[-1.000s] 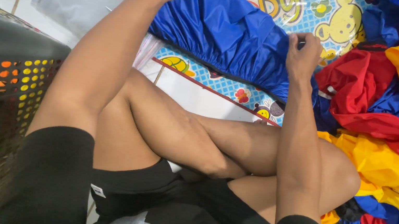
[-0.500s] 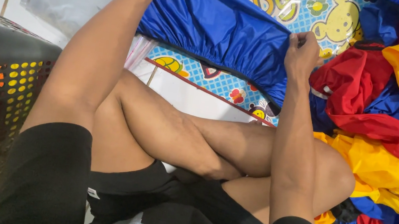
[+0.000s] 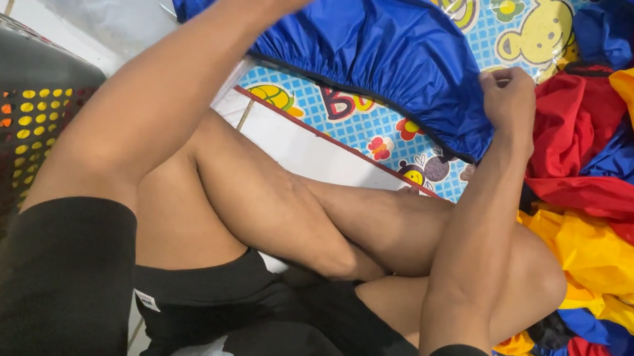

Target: The person uses scissors to cut a black elastic band on a blue garment. They then unfold the garment, inspect the seam, and fold it back into a compact bundle.

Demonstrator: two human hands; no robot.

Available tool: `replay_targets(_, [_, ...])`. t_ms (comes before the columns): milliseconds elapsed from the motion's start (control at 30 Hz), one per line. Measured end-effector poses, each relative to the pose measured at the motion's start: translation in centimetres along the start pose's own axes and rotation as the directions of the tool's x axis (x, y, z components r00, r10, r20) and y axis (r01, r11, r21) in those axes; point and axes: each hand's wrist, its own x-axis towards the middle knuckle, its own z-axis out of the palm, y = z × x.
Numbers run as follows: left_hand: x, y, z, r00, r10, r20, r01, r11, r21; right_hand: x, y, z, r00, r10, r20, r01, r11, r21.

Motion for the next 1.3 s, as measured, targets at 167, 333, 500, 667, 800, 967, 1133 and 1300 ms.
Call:
replay_targets(167, [-0.6, 4.4, 5.7, 0.986, 0.083, 0.148, -0.067, 0.992, -0.11, 0.7, 0.7, 1.3, 0.995, -0.082, -0.055, 0.082, 0.997, -0.011])
replay_targets(333, [-1.7, 4.7, 6.4, 0.788, 0.017, 0.615, 0.018, 0.999, -0.051, 1.3, 0.8, 2.2, 0.973, -0.141, -0.181, 0.153, 0.987, 0.053])
replay_targets(500, [-2.6, 1.1, 8.6, 0.881, -0.071, 0.468, 0.118, 0.99, -0.072, 1.4, 1.3, 3.2, 0.958, -0.04, -0.285, 0.053, 0.998, 0.038])
replay_targets(667, [-2.2, 1.2, 8.2, 0.87, -0.075, 0.487, 0.124, 0.99, -0.07, 1.6, 1.2, 3.6, 0.911, -0.168, -0.377, 0.207, 0.976, 0.067])
replay_targets(800, [-1.9, 1.1, 10.3, 0.969, -0.005, 0.247, 0.028, 0.996, -0.087, -0.1, -1.5, 1.4, 0.825, -0.346, -0.446, 0.412, 0.91, 0.057])
replay_targets(967, [-1.4, 2.8, 9.2, 0.979, 0.119, 0.164, -0.118, 0.993, -0.015, -2.2, -4.9, 2.9, 0.915, -0.396, -0.076, 0.401, 0.912, 0.081])
replay_targets(1133, [-1.6, 3.7, 7.1, 0.843, 0.055, 0.535, -0.034, 0.998, -0.048, -2.5, -5.6, 3.6, 0.959, -0.281, 0.025, 0.281, 0.96, 0.016])
replay_targets(1300, [-1.1, 3.3, 7.3, 0.799, 0.202, 0.567, -0.185, 0.979, -0.088, -4.5, -7.9, 1.7, 0.974, 0.16, 0.158, -0.11, 0.952, -0.285])
